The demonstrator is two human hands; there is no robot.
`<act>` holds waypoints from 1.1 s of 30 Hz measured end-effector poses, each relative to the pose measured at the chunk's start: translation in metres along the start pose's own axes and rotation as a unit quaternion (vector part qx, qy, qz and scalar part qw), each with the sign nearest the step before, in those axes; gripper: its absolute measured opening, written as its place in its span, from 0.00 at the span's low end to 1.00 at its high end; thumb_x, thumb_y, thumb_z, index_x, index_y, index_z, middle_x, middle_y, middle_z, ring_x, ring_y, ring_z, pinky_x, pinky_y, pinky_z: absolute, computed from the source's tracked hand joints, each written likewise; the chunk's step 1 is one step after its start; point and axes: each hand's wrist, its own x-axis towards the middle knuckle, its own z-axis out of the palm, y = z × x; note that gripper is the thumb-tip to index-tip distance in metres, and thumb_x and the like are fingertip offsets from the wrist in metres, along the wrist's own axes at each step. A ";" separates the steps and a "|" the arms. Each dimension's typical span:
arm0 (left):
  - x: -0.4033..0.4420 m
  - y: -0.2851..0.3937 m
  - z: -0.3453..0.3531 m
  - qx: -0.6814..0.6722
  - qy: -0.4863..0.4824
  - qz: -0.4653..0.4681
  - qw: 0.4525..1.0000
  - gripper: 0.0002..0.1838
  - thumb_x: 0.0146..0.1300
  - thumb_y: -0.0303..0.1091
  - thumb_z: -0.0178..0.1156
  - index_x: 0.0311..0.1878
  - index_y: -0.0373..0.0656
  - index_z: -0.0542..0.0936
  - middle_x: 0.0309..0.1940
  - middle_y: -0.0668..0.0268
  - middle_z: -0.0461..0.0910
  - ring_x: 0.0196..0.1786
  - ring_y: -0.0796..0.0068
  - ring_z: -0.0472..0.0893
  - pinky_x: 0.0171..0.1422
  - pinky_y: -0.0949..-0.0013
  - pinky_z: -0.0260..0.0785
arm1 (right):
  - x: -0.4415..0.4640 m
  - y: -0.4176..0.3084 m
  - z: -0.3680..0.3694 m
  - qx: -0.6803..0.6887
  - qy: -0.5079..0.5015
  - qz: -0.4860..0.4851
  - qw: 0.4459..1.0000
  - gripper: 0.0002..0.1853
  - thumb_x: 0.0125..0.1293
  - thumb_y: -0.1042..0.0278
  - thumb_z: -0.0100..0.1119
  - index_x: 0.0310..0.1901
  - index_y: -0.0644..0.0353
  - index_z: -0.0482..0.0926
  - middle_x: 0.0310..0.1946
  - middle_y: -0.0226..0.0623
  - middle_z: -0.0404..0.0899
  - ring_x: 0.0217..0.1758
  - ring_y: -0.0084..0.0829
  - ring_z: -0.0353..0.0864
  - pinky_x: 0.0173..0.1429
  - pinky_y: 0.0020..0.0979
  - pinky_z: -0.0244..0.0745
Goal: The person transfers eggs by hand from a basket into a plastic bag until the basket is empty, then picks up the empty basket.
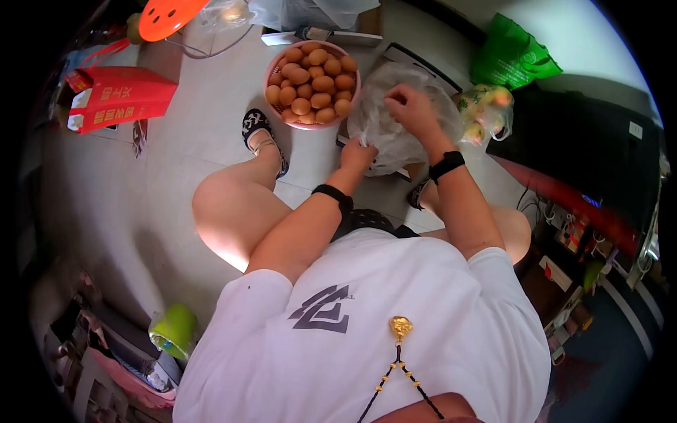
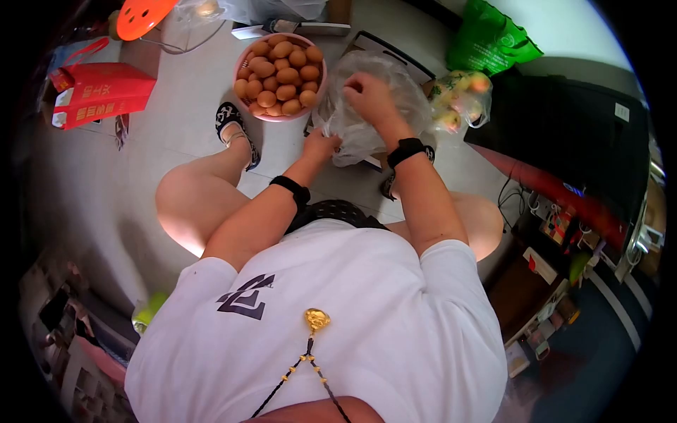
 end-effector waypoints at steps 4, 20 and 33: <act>-0.002 0.004 -0.003 0.037 -0.013 -0.024 0.999 0.17 0.53 0.41 0.64 0.40 0.37 0.79 0.37 0.47 0.83 0.45 0.46 0.82 0.51 0.55 0.73 | 0.010 -0.027 0.037 -0.014 -0.094 -0.107 0.990 0.10 0.60 0.68 0.61 0.41 0.64 0.81 0.33 0.39 0.81 0.34 0.29 0.82 0.39 0.31 0.76; -0.009 -0.003 -0.012 0.071 -0.042 -0.003 0.997 0.19 0.50 0.41 0.65 0.39 0.35 0.79 0.33 0.46 0.83 0.41 0.46 0.83 0.47 0.55 0.75 | 0.080 -0.070 0.141 -0.311 -0.120 -0.250 0.909 0.24 0.60 0.60 0.60 0.59 0.47 0.73 0.49 0.40 0.74 0.54 0.47 0.74 0.56 0.44 0.73; -0.011 -0.009 -0.021 0.012 -0.056 -0.017 0.998 0.18 0.49 0.41 0.67 0.35 0.34 0.79 0.27 0.50 0.83 0.34 0.52 0.84 0.42 0.58 0.75 | 0.094 -0.061 0.156 -0.349 -0.085 -0.275 0.892 0.20 0.62 0.52 0.61 0.53 0.47 0.74 0.46 0.33 0.74 0.51 0.36 0.76 0.46 0.43 0.73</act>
